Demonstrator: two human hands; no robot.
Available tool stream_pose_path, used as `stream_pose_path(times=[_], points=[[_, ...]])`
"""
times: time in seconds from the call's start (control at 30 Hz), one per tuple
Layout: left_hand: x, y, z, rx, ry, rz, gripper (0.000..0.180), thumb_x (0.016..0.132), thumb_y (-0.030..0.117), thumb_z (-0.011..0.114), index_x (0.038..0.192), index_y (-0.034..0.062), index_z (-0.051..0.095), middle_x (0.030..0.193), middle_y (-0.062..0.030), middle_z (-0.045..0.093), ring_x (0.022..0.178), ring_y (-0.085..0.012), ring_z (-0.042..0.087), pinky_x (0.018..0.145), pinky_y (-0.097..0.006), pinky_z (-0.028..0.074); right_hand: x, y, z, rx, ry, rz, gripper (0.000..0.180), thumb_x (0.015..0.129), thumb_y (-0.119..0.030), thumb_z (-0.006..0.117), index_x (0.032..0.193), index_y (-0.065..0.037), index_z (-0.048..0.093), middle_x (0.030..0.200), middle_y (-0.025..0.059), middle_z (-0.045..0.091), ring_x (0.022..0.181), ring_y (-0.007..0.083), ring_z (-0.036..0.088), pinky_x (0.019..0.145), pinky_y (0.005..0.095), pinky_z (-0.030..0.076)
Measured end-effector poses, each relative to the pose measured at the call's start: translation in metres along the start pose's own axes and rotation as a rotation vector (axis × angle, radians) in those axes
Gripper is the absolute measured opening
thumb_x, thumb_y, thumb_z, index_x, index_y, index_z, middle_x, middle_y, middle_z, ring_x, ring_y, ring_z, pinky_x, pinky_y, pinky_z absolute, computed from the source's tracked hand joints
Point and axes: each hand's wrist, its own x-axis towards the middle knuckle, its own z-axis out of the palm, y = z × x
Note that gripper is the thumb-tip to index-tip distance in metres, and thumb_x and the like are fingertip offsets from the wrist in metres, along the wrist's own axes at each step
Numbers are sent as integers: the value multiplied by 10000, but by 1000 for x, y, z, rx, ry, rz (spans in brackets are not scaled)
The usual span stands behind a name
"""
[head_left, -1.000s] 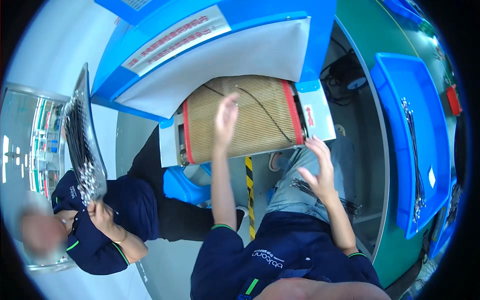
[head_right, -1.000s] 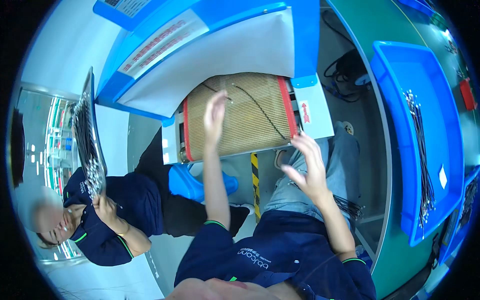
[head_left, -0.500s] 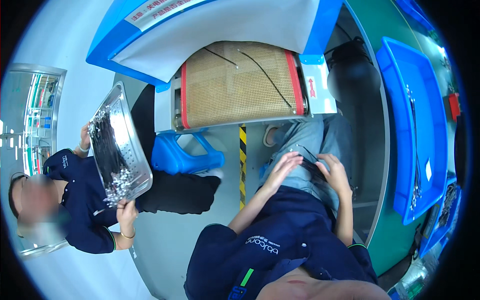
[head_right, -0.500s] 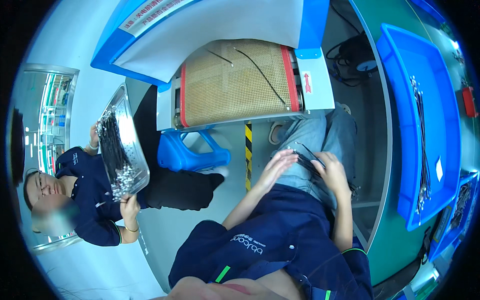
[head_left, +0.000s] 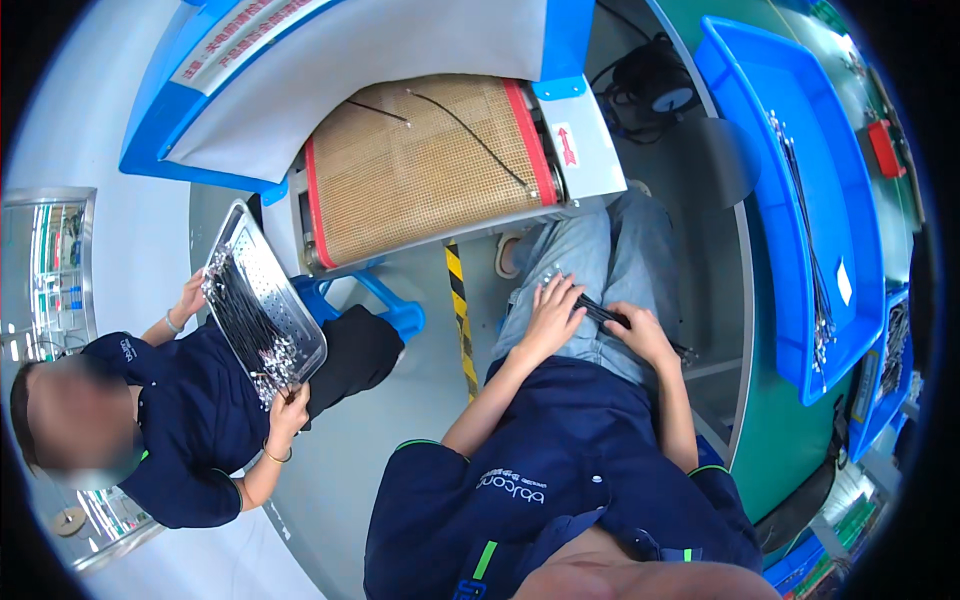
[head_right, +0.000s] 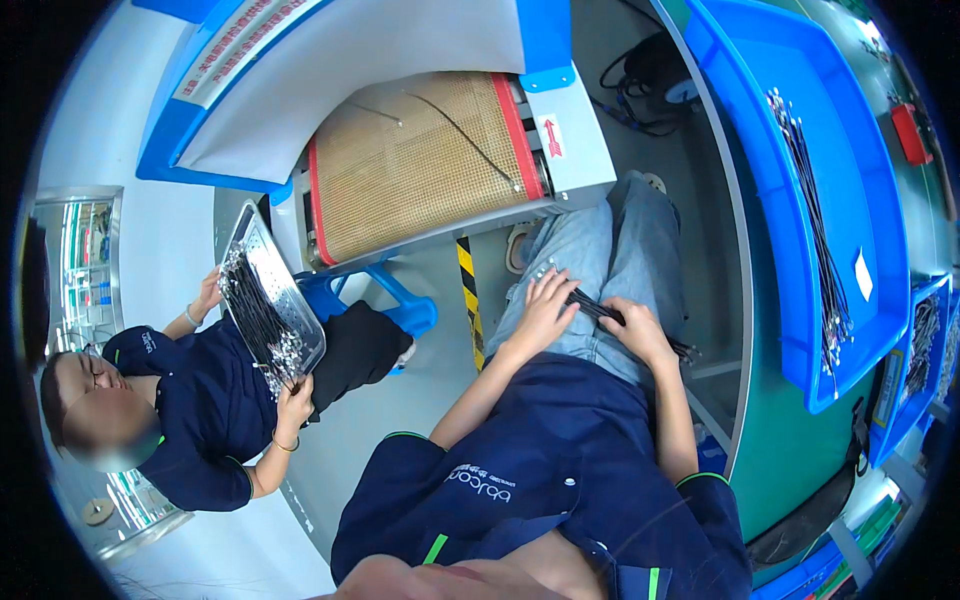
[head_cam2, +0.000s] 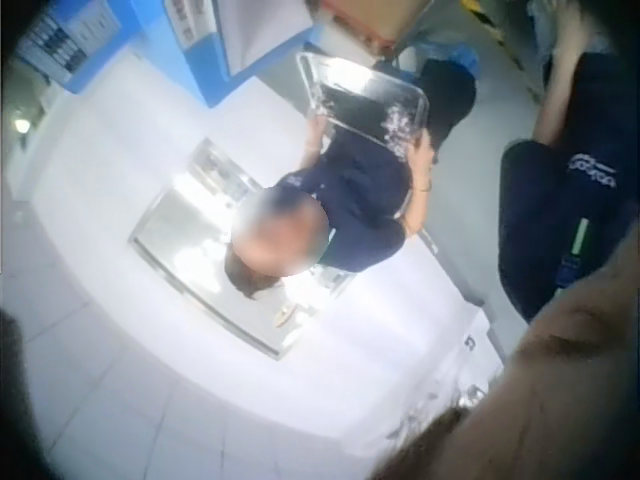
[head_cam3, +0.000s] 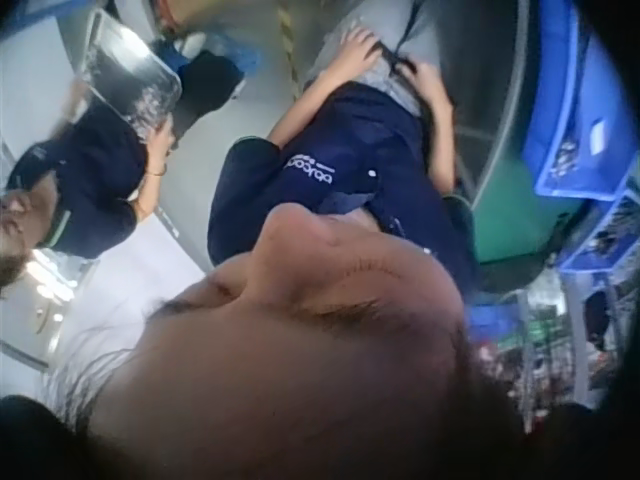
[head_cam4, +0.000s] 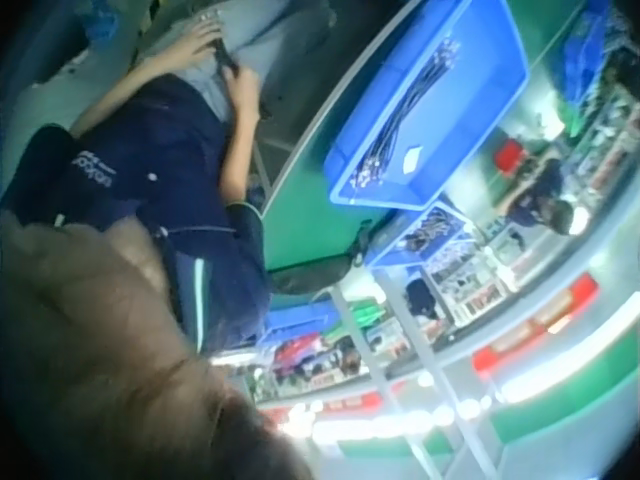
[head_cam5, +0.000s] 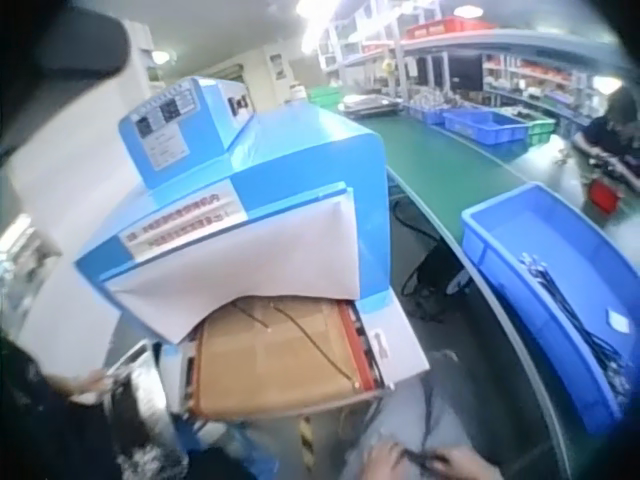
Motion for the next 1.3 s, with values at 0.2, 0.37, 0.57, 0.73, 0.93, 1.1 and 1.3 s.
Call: stream_pose_path(times=[0.2, 0.37, 0.57, 0.73, 0.93, 1.1, 1.3], points=[[6, -9, -15, -302, 362, -72, 373, 931, 198, 515, 1267, 41, 487, 1366, -176, 428, 1277, -353, 402, 1049, -409, 327, -5, 0, -5, 102, -152, -26, 256, 822, -203, 662, 1026, -49, 666, 886, 156, 684, 827, 275, 662, 743, 357, 488], [1, -23, -21, -425, 88, -161, 346, 1000, 274, 396, 1198, 31, 543, 1212, -167, 570, 1173, -325, 518, 986, -366, 392, 2, 3, -4, 208, -177, -28, 247, 812, -180, 685, 1005, -26, 663, 831, 133, 678, 741, 217, 635, 697, 322, 480], [-1, -10, -30, -418, 25, -86, 322, 997, 251, 409, 1181, 29, 551, 1193, -175, 575, 1128, -306, 547, 946, -345, 415, 3, 1, 9, 204, -240, -2, 245, 822, -206, 685, 983, -25, 654, 821, 126, 677, 751, 215, 641, 709, 320, 481], [7, -11, -35, -476, 35, -300, 304, 990, 224, 422, 1177, 24, 556, 1182, -179, 578, 1093, -316, 560, 932, -357, 423, 29, 22, 0, 351, -579, 36, 264, 827, -227, 703, 963, -4, 663, 765, 16, 651, 684, 88, 572, 650, 264, 452], [32, -33, -17, -179, 157, -456, 552, 881, 353, 604, 1294, 20, 450, 1268, -290, 463, 1182, -437, 442, 987, -448, 384, 85, 40, 9, 241, -1089, 148, 264, 748, -199, 781, 918, -19, 689, 730, -57, 629, 619, 30, 516, 541, 211, 400], [48, -36, -22, -68, 48, -555, 391, 876, 344, 605, 1088, 22, 541, 1087, -246, 553, 1057, -433, 503, 894, -475, 417, 97, 31, 10, 220, -1233, 237, 252, 723, -223, 809, 878, -68, 684, 682, -81, 590, 560, 26, 460, 490, 202, 334], [9, -48, -24, -162, 26, -367, 232, 913, 253, 538, 887, 22, 539, 842, -206, 571, 803, -420, 537, 734, -456, 435, 97, 16, 17, 209, -1350, 181, 225, 752, -250, 788, 843, -82, 670, 676, -88, 562, 597, 22, 455, 525, 214, 351]])
